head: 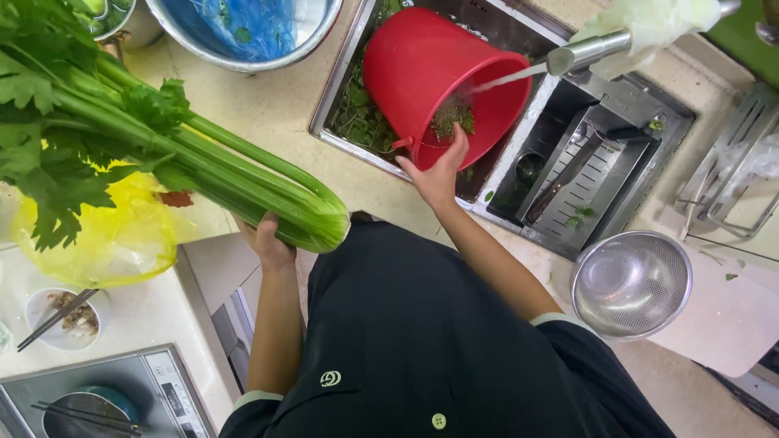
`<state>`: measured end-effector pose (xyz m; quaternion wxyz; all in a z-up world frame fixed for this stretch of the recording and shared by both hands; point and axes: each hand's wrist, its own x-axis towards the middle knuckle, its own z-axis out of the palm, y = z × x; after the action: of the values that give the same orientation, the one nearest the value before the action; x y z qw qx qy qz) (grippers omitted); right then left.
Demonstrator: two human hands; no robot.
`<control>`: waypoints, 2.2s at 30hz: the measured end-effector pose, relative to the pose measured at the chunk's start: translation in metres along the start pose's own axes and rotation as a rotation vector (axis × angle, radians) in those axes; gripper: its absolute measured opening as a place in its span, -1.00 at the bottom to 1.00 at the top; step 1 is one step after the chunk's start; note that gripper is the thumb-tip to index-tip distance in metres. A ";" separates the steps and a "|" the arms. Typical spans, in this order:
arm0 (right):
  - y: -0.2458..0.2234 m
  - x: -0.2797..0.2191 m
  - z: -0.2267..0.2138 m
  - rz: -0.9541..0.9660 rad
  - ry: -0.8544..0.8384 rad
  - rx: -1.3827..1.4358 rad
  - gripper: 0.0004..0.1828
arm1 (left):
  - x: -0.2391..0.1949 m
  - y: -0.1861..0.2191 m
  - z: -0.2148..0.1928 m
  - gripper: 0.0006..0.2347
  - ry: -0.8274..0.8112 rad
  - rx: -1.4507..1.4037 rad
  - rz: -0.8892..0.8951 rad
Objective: Wash celery stalks in a sink and cut off the leafy tops using scissors.
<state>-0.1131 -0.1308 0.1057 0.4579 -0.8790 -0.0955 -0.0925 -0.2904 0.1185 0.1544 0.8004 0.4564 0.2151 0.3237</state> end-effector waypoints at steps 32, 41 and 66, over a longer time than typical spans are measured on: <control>0.045 0.029 -0.047 -0.079 -0.764 -0.684 -0.57 | 0.030 -0.027 0.081 -0.26 -0.231 0.229 -0.099; 0.002 0.034 -0.090 -0.104 -0.712 -0.502 -0.48 | 0.031 -0.094 0.141 -0.19 -0.408 0.189 -0.069; -0.042 0.039 -0.071 0.026 -0.217 0.076 -0.64 | 0.049 -0.124 0.179 -0.30 -0.376 0.345 0.038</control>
<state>-0.0915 -0.1622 0.1884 0.4788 -0.8671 -0.1365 0.0131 -0.1014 0.0011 0.1318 0.7303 0.6424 0.1059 0.2066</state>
